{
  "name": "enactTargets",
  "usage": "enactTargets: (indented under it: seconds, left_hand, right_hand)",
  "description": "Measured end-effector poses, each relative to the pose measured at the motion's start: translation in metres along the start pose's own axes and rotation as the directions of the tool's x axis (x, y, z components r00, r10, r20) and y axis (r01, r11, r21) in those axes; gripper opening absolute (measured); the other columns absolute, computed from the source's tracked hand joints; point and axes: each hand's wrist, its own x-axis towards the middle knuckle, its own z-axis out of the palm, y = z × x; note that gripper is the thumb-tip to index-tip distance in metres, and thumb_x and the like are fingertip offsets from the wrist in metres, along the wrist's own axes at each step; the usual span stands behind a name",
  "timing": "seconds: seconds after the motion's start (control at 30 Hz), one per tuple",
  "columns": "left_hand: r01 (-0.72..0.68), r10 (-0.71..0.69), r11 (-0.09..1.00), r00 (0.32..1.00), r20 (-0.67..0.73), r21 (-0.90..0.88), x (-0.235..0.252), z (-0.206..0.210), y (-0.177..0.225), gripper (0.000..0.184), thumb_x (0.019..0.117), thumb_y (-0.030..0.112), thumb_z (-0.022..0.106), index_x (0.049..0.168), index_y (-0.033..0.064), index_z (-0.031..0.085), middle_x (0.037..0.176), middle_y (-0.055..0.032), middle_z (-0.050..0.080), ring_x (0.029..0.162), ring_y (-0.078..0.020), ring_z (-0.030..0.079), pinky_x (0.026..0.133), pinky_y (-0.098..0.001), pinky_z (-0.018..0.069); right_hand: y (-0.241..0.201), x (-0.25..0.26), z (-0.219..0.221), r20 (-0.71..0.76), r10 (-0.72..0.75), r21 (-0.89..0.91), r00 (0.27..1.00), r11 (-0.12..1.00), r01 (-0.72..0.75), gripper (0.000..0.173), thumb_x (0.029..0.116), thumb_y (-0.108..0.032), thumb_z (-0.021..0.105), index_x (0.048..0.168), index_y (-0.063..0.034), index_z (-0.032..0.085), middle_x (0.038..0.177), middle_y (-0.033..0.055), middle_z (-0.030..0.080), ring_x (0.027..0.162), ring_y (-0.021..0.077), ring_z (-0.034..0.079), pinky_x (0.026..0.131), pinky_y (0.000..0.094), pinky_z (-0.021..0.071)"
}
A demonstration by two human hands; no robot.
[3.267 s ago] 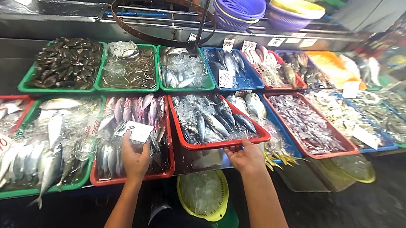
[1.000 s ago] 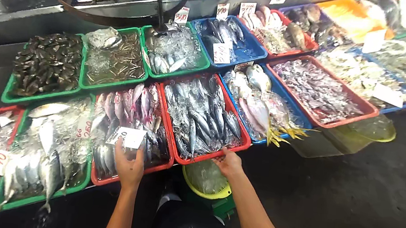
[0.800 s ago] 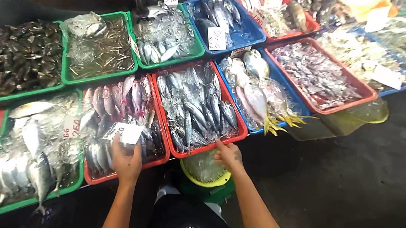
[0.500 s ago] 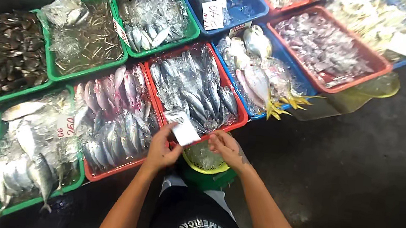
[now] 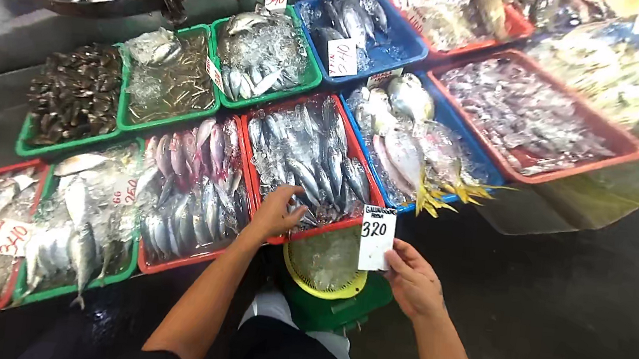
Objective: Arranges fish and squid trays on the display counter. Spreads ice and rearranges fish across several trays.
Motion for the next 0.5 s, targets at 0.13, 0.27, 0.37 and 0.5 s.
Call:
enactTargets:
  seconds: [0.13,0.27,0.37,0.5]
  left_hand:
    - [0.009,-0.008,0.983,1.000,-0.009,0.181,0.097,-0.028,-0.014,0.041,0.0991,0.022,0.064,0.135,0.0035,0.061,0.128,-0.0175,0.065,0.113,-0.0315,0.066,0.101,-0.0532,0.0538]
    - [-0.129,0.128,0.918,0.991,0.026,0.374,0.237,-0.032,-0.030,0.045,0.1009,0.020,0.061,0.142,0.0024,0.055,0.143,-0.0220,0.056,0.135,-0.0398,0.052,0.111,-0.0568,0.0458]
    - [-0.234,0.230,0.850,0.971,0.067,0.472,0.315,-0.025,-0.037,0.049,0.0973,0.015,0.063,0.145,0.0108,0.056,0.153,-0.0157,0.049,0.144,-0.0370,0.044,0.114,-0.0549,0.0437]
    - [-0.201,0.166,0.840,0.979,0.114,0.504,0.351,-0.018,-0.038,0.057,0.0869,0.005,0.072,0.142,0.0125,0.059,0.150,-0.0144,0.051,0.141,-0.0392,0.045,0.103,-0.0581,0.0516]
  right_hand:
    - [0.004,-0.002,-0.002,-0.132,0.011,0.019,0.991,1.000,-0.009,0.024,0.0988,0.000,0.057,0.122,-0.0023,0.063,0.102,0.0133,0.072,0.085,0.0217,0.073,0.073,0.0395,0.0648]
    - [0.023,-0.017,0.023,-0.303,-0.020,-0.028,0.953,1.000,0.012,0.024,0.0964,0.001,0.057,0.120,-0.0025,0.061,0.096,0.0100,0.072,0.078,0.0191,0.073,0.068,0.0376,0.0652]
    - [0.041,-0.044,0.039,-0.390,0.033,-0.081,0.920,0.994,-0.070,0.023,0.0977,0.001,0.055,0.120,-0.0042,0.058,0.092,0.0040,0.072,0.078,0.0148,0.072,0.071,0.0362,0.0639]
    - [0.056,-0.081,0.044,-0.527,0.105,-0.001,0.844,0.992,-0.125,0.020,0.1014,0.002,0.052,0.118,-0.0073,0.056,0.092,0.0001,0.071,0.079,0.0129,0.072,0.073,0.0359,0.0642]
